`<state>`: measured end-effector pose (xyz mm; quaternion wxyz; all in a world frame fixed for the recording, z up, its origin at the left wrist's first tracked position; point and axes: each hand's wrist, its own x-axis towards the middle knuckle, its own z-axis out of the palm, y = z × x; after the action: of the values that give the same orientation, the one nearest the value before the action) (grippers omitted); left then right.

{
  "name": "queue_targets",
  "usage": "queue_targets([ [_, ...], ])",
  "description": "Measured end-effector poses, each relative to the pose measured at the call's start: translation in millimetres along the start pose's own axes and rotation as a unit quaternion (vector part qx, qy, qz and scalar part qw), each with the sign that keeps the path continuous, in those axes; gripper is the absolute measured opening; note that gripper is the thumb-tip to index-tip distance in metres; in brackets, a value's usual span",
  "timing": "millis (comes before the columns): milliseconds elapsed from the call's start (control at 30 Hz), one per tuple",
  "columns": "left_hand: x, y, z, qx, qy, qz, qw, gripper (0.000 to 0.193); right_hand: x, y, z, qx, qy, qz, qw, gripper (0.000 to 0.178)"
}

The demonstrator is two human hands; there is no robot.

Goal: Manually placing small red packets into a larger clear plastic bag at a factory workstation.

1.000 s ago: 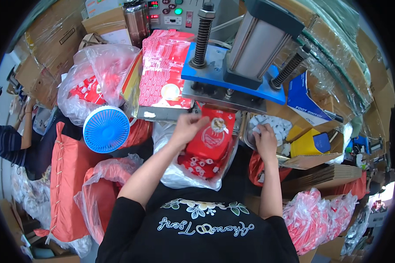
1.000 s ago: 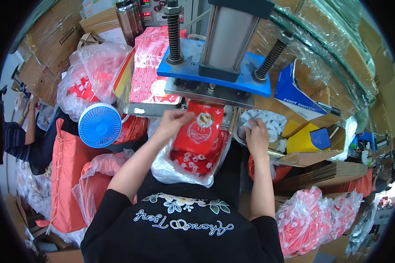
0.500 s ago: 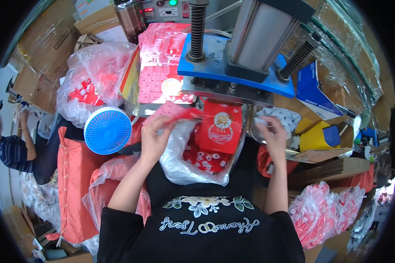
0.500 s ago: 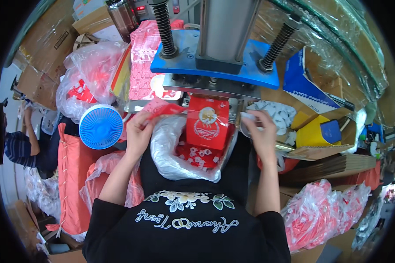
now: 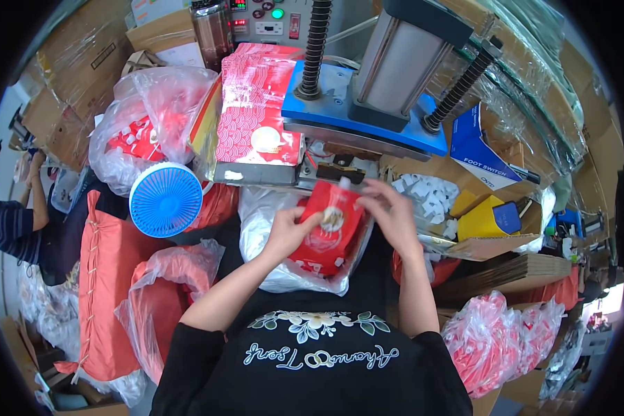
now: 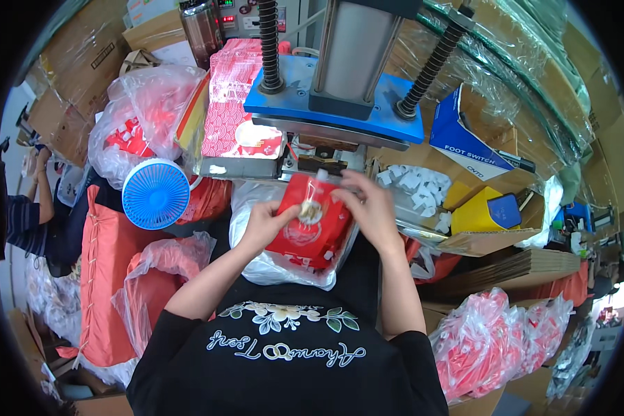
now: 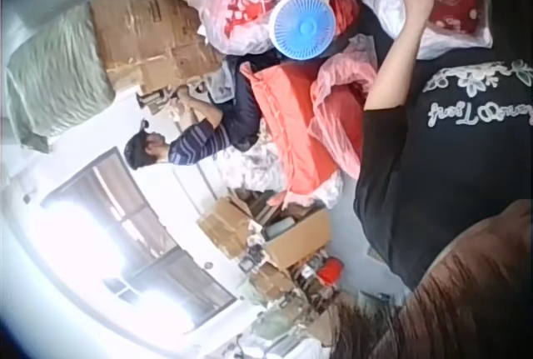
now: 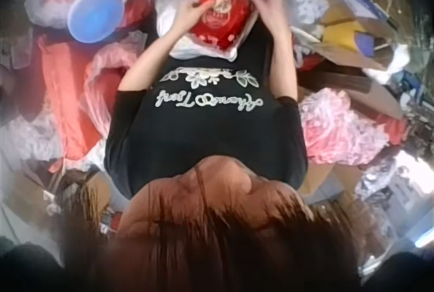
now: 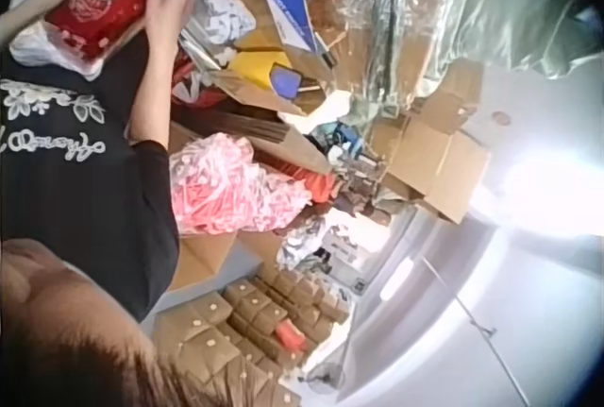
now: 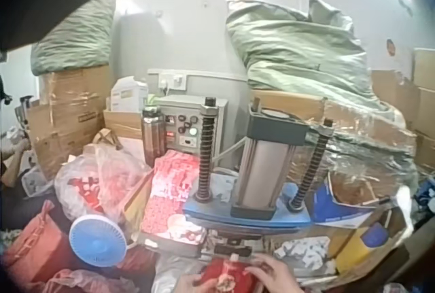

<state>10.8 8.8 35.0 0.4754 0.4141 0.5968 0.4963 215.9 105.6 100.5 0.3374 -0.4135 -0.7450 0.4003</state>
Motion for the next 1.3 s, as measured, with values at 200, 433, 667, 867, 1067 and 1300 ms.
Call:
queue_targets([
  [200,36,27,21,-0.26,0.028,-0.126,0.957,0.031,17,51,-41,-0.198,0.127,-0.01,0.972,0.026],
  [433,51,17,-2,-0.188,0.0,-0.082,0.979,0.026,13,84,-22,-0.276,0.137,-0.101,0.946,0.025],
  [667,54,3,-94,0.491,0.197,0.239,0.814,0.079,9,77,-27,-0.166,0.126,-0.044,0.977,0.022],
  [867,11,9,-100,0.354,0.231,0.284,0.861,0.018,-7,62,-35,-0.103,0.124,0.002,0.987,0.024],
  [1067,-11,15,-50,0.118,0.096,0.182,0.972,0.018,-11,-27,-9,-0.065,0.017,-0.06,0.996,0.023],
  [1300,-29,-25,-17,0.07,-0.06,0.121,0.988,0.015,-14,-23,4,-0.076,-0.182,-0.056,0.979,0.025],
])
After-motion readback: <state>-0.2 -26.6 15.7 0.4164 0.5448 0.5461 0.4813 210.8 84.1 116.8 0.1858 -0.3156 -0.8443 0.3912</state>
